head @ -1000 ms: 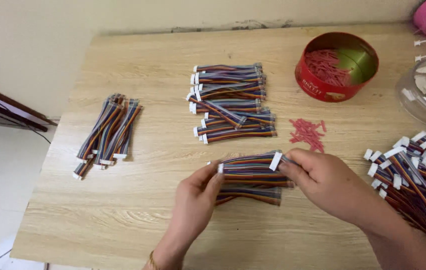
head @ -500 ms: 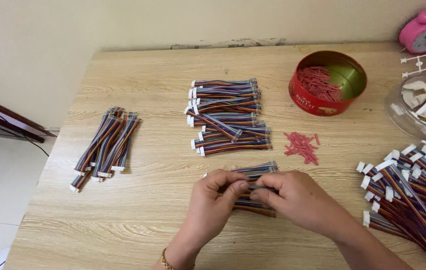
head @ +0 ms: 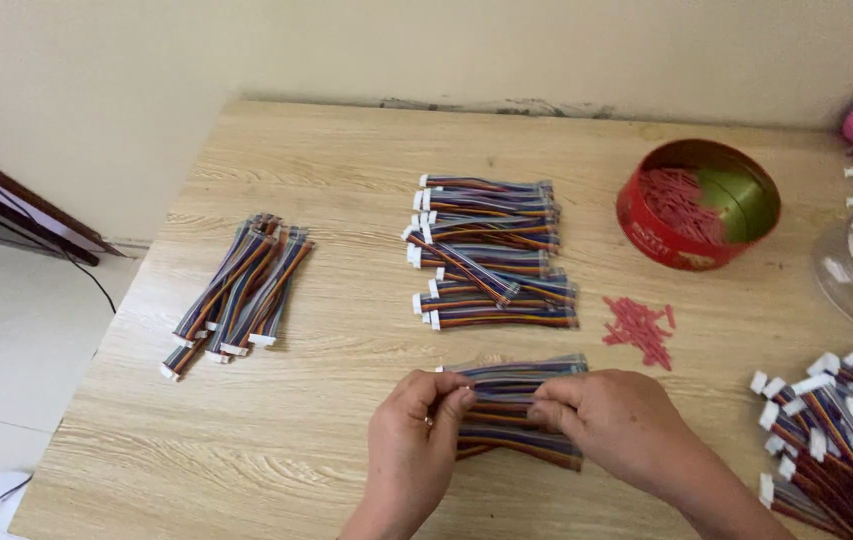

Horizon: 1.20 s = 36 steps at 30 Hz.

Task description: Bundling groups of ribbon cables together using red elastic bands.

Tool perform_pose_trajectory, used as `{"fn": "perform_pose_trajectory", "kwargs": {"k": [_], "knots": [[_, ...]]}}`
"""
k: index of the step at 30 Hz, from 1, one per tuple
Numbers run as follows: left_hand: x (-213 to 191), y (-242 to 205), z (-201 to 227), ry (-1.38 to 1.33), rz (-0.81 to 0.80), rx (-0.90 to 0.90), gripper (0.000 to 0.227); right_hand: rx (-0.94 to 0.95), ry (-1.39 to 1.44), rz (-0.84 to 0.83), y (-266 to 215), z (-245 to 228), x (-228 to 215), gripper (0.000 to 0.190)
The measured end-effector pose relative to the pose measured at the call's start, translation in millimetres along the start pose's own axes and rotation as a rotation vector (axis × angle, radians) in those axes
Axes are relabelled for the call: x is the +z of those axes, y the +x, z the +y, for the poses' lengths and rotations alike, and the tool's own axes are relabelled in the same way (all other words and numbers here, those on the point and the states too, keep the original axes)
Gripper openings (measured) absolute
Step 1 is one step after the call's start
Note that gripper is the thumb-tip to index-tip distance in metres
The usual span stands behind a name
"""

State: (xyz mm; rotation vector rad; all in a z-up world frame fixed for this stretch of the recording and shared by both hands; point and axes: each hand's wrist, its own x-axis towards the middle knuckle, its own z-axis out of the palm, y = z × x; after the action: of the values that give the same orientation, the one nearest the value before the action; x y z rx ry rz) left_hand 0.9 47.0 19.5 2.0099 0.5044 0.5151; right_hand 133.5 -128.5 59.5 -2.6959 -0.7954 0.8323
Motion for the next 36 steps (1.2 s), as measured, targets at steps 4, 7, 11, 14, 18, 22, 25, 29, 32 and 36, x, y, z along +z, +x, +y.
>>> {"fn": "perform_pose_trajectory", "kwargs": {"k": [4, 7, 11, 14, 18, 22, 25, 29, 32, 36], "knots": [[-9, 9, -3, -0.079, -0.083, -0.102, 0.010, -0.330, 0.114, 0.142, 18, -3, -3, 0.034], [-13, 13, -8, -0.060, -0.143, -0.156, 0.012, -0.334, 0.182, 0.228, 40, -36, -20, 0.035], [-10, 3, -33, -0.011, -0.184, -0.092, 0.015, -0.182, -0.051, 0.337, 101, -53, -24, 0.028], [-19, -5, -42, 0.007, -0.266, -0.043, 0.018, -0.107, -0.118, 0.278, 138, -61, -19, 0.030], [-36, -13, -27, 0.012, -0.352, -0.117, 0.020, -0.059, -0.196, 0.235, 156, -61, -9, 0.045], [-40, -4, -13, 0.083, -0.329, -0.255, 0.024, -0.041, -0.092, 0.267, 152, -58, -20, 0.043], [-35, 8, -13, 0.178, -0.283, -0.219, 0.027, -0.035, -0.017, 0.226, 147, -54, -24, 0.040], [-23, 21, -15, 0.335, -0.170, 0.029, 0.032, -0.059, -0.015, 0.295, 150, -38, -18, 0.032], [-13, 25, -16, 0.448, -0.195, 0.024, 0.027, -0.111, -0.034, 0.327, 145, -35, -17, 0.032], [-10, 27, -14, 0.482, -0.215, -0.013, 0.022, -0.141, -0.059, 0.397, 146, -33, -12, 0.033]]}}
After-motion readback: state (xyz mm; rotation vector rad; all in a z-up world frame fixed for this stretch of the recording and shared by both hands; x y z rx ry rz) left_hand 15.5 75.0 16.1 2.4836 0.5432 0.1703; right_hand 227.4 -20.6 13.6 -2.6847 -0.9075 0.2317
